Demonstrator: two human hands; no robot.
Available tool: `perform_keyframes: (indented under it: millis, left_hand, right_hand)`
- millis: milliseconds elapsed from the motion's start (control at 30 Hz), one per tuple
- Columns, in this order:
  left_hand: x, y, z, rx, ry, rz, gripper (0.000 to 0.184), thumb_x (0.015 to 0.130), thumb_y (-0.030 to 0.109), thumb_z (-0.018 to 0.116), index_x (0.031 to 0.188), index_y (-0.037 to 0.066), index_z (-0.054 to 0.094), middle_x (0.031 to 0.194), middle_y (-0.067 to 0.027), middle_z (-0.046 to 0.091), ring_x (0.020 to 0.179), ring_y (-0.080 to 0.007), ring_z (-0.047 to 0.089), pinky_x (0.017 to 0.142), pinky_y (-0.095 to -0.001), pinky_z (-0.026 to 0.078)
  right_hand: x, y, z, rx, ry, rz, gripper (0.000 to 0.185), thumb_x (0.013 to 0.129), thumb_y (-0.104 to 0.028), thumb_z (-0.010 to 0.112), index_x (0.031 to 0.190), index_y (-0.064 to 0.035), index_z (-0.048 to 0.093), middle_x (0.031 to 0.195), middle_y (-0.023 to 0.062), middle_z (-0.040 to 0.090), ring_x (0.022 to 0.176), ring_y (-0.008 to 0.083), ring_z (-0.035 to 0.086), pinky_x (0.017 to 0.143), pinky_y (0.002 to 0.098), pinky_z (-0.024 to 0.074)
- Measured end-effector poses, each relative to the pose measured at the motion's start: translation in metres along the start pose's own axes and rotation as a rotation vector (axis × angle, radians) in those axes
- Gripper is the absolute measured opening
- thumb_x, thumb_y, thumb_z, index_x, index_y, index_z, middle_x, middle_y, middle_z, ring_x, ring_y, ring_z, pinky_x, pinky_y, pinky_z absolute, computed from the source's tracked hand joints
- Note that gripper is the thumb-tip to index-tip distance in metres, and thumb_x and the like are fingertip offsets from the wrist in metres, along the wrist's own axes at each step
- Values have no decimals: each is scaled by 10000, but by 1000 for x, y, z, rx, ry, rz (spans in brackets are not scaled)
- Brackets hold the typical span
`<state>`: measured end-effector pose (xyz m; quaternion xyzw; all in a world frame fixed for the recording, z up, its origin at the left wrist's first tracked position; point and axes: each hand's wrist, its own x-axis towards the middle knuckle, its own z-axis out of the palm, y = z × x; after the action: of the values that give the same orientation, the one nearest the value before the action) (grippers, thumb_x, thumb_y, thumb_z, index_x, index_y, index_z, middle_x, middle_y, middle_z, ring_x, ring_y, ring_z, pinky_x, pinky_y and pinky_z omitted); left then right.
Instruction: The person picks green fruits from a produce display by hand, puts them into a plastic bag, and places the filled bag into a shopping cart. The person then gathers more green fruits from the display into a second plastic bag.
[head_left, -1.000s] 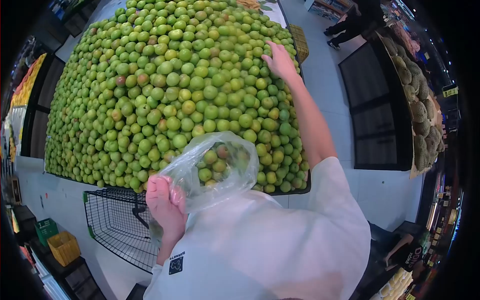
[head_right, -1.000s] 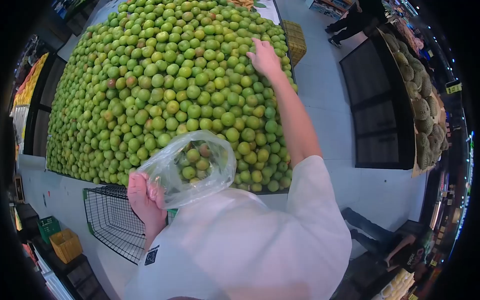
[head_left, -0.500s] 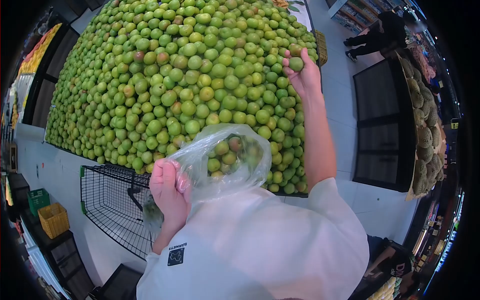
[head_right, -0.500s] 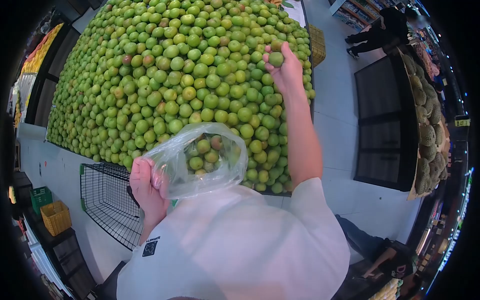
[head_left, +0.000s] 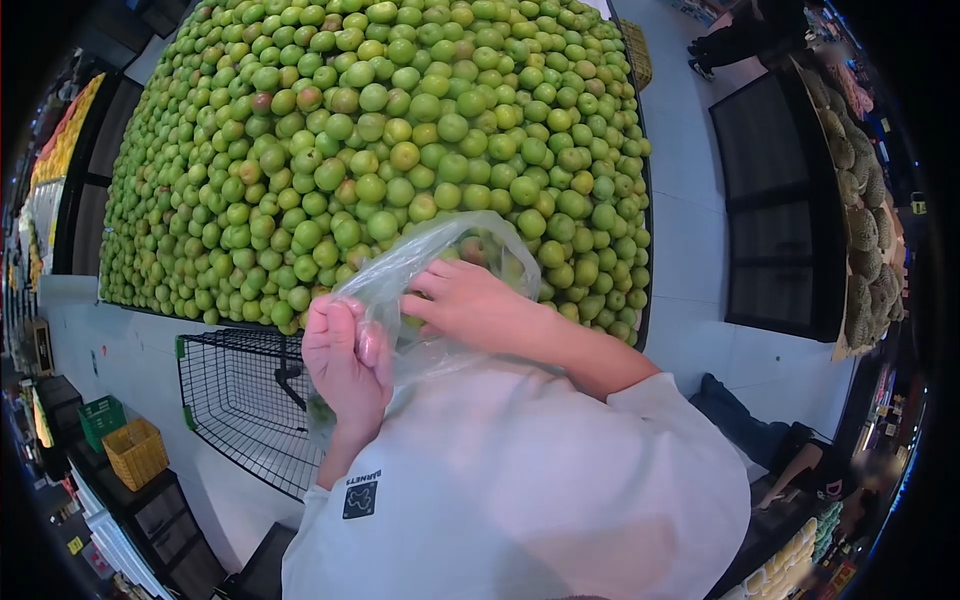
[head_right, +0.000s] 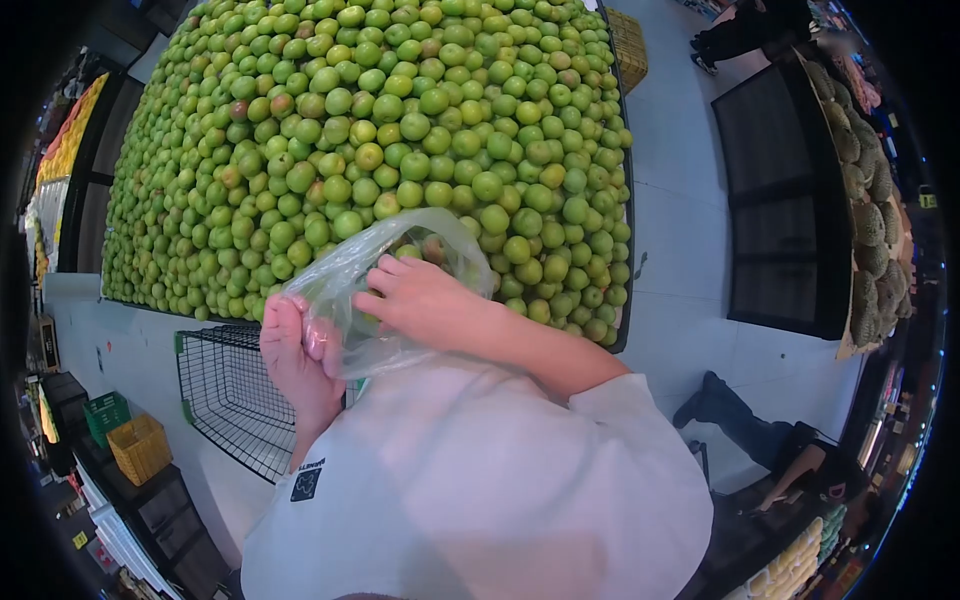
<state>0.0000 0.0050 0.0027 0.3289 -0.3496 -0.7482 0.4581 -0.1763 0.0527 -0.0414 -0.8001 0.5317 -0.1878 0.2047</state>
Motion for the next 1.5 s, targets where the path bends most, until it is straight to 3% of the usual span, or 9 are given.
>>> perform_keyframes:
  millis: [200,333,500,567,667,933,1100,1233,1500]
  left_hand:
    - [-2,0,-6,-7,-14,34,223,1085,211,474,936,51,518,591,37,401,427,-28,281,361,-200,212]
    - [0,-2,-10,1,-2,27,265,1098,261,436,950,51,501,573,9,429,383,-51,277,342,-217,210]
    - [0,-1,-11,-15,9,24,267,1098,258,433,953,48,509,570,4,428,380,-56,281,331,-215,219]
    - [0,-1,-11,-11,2,21,270,1098,258,432,952,45,509,572,4,431,378,-60,282,329,-215,218]
    - [0,-2,-11,-14,-26,14,268,1097,257,437,950,46,513,574,4,432,379,-57,281,330,-212,218]
    - [1,-2,-8,-8,-5,-6,249,1092,242,450,931,60,502,590,27,396,419,-41,264,354,-204,205]
    - [2,-1,-8,-12,-24,12,240,1093,237,448,930,64,481,600,26,388,437,-38,249,361,-205,196]
    - [0,-1,-8,-17,-22,-13,239,1092,240,451,930,67,482,605,26,402,437,-36,258,364,-198,205]
    - [0,-2,-9,-55,-19,-9,253,1090,243,453,935,49,507,593,11,428,394,-54,283,333,-212,217]
  right_hand:
    - [3,10,25,-314,271,-73,369,791,-220,732,1127,-103,635,1216,84,563,1202,270,512,979,417,435]
    - [-7,0,-3,-95,198,-37,407,798,-166,750,1177,-95,617,1216,84,590,1181,288,537,1015,422,449]
    - [-54,10,-62,379,415,12,231,836,-58,766,1051,-54,681,909,49,649,790,206,627,687,316,525]
    - [-70,28,-74,296,557,338,184,848,-37,758,1019,-39,690,868,74,640,714,208,619,649,285,517]
    - [-97,72,-57,-201,565,631,324,859,-141,756,1153,-56,651,1047,95,644,907,297,654,768,392,543]
    - [-90,85,-31,-136,518,967,578,858,-297,770,1274,17,520,1196,224,523,967,415,634,817,468,543]
    - [-81,91,-30,-23,372,1137,572,921,-313,687,1328,-5,427,960,293,660,874,463,666,795,518,539]
    - [-85,91,-26,4,433,1097,554,936,-302,656,1337,-11,409,841,282,686,850,476,673,792,529,531]
    - [-97,102,-13,325,647,1097,470,924,-246,632,1317,-53,462,760,170,661,727,348,665,720,447,517]
